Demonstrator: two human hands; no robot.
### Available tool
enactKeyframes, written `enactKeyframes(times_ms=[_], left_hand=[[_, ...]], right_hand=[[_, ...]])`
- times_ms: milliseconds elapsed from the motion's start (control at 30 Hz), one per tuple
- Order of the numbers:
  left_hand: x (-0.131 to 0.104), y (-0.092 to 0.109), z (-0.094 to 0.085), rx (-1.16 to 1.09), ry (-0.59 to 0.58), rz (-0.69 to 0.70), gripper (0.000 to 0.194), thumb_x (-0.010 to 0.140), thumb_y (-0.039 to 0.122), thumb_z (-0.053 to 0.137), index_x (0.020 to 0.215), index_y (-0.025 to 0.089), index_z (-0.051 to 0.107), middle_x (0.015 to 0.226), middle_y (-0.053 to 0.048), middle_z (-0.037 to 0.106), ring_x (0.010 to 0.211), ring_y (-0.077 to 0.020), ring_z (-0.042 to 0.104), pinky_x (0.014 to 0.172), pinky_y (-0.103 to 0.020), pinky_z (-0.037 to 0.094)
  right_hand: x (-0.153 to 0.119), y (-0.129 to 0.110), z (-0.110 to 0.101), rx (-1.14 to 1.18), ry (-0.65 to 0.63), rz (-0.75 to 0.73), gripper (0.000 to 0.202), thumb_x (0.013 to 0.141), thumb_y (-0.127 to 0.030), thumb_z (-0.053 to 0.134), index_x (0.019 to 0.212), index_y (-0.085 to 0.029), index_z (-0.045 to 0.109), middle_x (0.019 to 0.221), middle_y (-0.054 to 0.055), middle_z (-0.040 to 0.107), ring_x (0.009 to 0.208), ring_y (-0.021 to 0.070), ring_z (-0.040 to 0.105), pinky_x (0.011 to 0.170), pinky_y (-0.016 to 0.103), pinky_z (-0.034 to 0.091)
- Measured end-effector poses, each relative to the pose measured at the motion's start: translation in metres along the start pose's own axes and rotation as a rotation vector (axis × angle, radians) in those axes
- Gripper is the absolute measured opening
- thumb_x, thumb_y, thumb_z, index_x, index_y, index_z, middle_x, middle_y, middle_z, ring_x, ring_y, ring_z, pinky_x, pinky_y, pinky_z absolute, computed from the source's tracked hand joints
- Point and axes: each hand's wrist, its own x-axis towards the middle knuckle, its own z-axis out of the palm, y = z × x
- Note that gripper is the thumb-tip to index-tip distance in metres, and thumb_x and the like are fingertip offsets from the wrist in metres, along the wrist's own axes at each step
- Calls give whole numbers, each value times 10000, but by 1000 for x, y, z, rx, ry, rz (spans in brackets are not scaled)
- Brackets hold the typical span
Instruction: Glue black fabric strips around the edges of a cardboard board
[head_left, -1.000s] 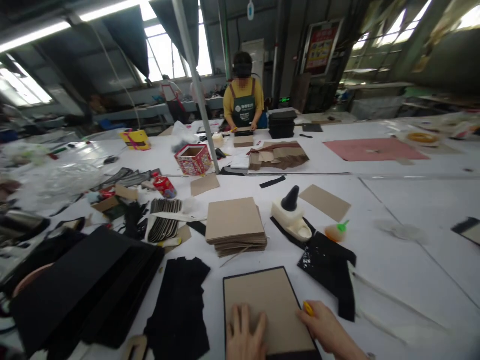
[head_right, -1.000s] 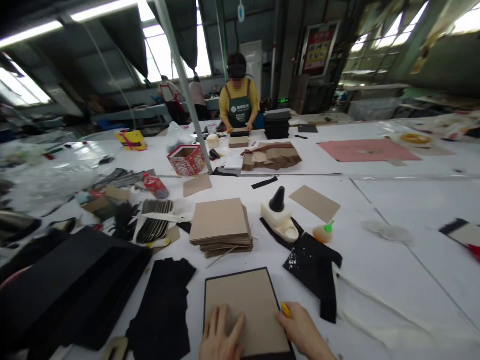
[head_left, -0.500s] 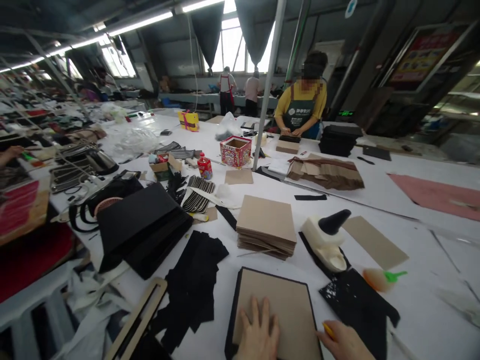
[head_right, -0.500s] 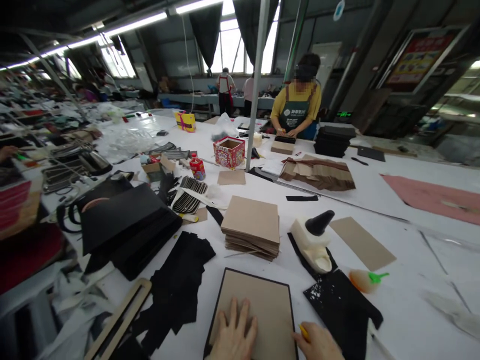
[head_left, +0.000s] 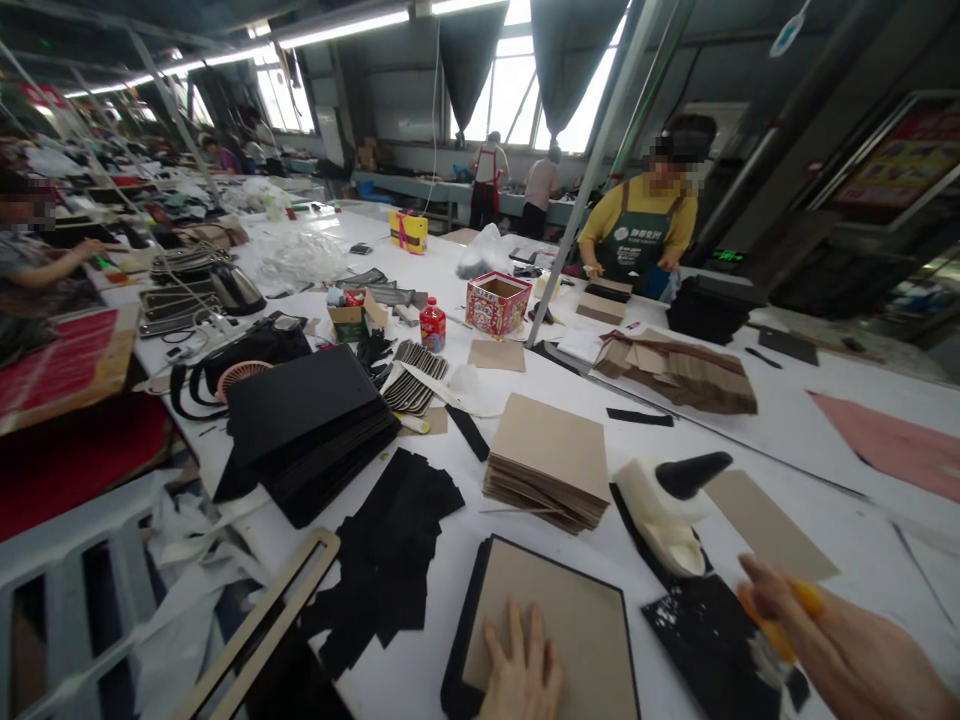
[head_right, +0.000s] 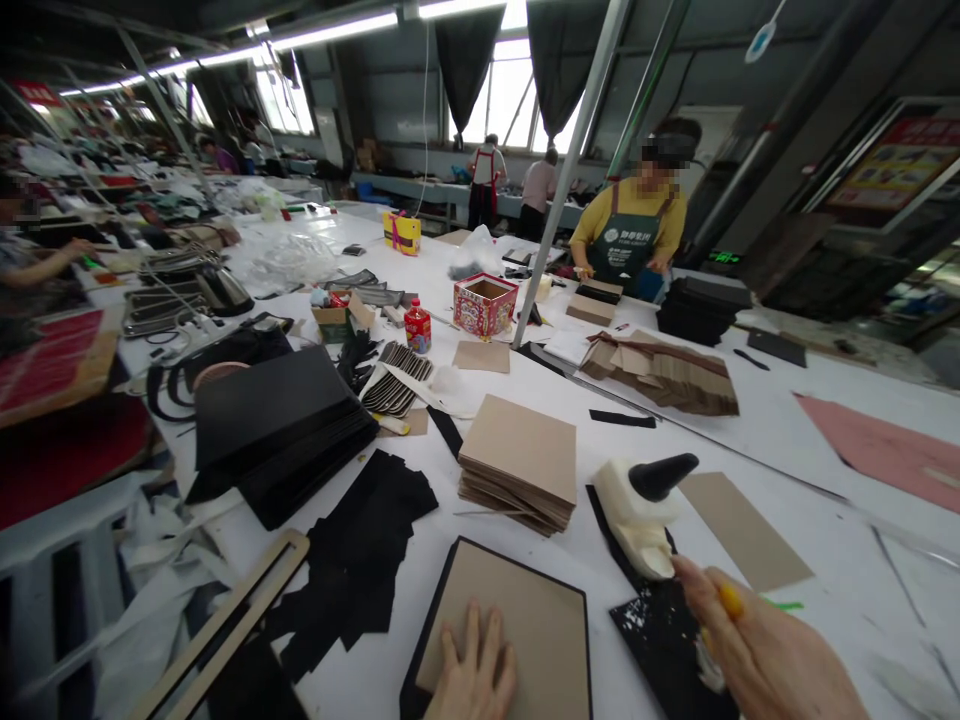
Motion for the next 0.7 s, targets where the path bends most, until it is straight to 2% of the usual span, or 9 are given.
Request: enactKeyframes(times_ms=[100,167,233,333,500,600,700], left_hand=[[2,-1,-2,-34,-4,9,507,956,389,210,1390,198,387,1501,-192,235,1362,-465,207,917,-805,309],[4,0,-10,-72,-31,-5,502,953,392,240,1372,187,426,1511,-190,211,1368,-468,180,913,-813,294],[7,2,-17,-89,-63,-37,475,948,376,287,1343,184,465,1521,-183,184,1378,-462,152,911,-813,290],[10,1,-21,-88,-87,-60,438,940,348,327,1312,198,500,1529,-166,174,1387,-448,149,902,-801,313],[19,-5,-3,-48,-30,-44,456,938,374,309,1370,280,424,1523,-148,250,1370,-450,228,885,-780,360],[25,-7,9,-23,-73,-84,472,941,384,290,1394,281,378,1527,-141,233,1377,-447,208,901,-789,333],[29,-7,18,5,-60,-103,469,938,369,313,1399,297,357,1530,-125,231,1377,-441,216,910,-777,341]], right_hand=[[-4,-22,4,156,-75,115,579,764,-759,353,632,-268,628,573,83,621,525,235,551,567,365,413],[-7,-38,17,336,-118,52,573,805,-723,380,559,-247,583,542,59,580,536,216,542,585,335,428],[-11,-50,36,477,-139,-42,553,814,-683,449,523,-229,575,662,72,620,693,232,590,676,306,454],[-16,-63,68,557,-197,-94,502,781,-660,523,581,-211,625,825,97,643,893,279,588,760,303,461],[-21,-89,109,674,-303,-232,333,860,-505,507,836,-199,635,733,27,565,725,224,580,708,318,453],[-19,-107,125,675,-333,-292,241,871,-407,512,833,-191,612,770,20,555,712,201,572,685,307,440],[-14,-119,137,665,-377,-335,176,857,-321,506,822,-185,612,780,15,557,692,182,556,648,292,427]])
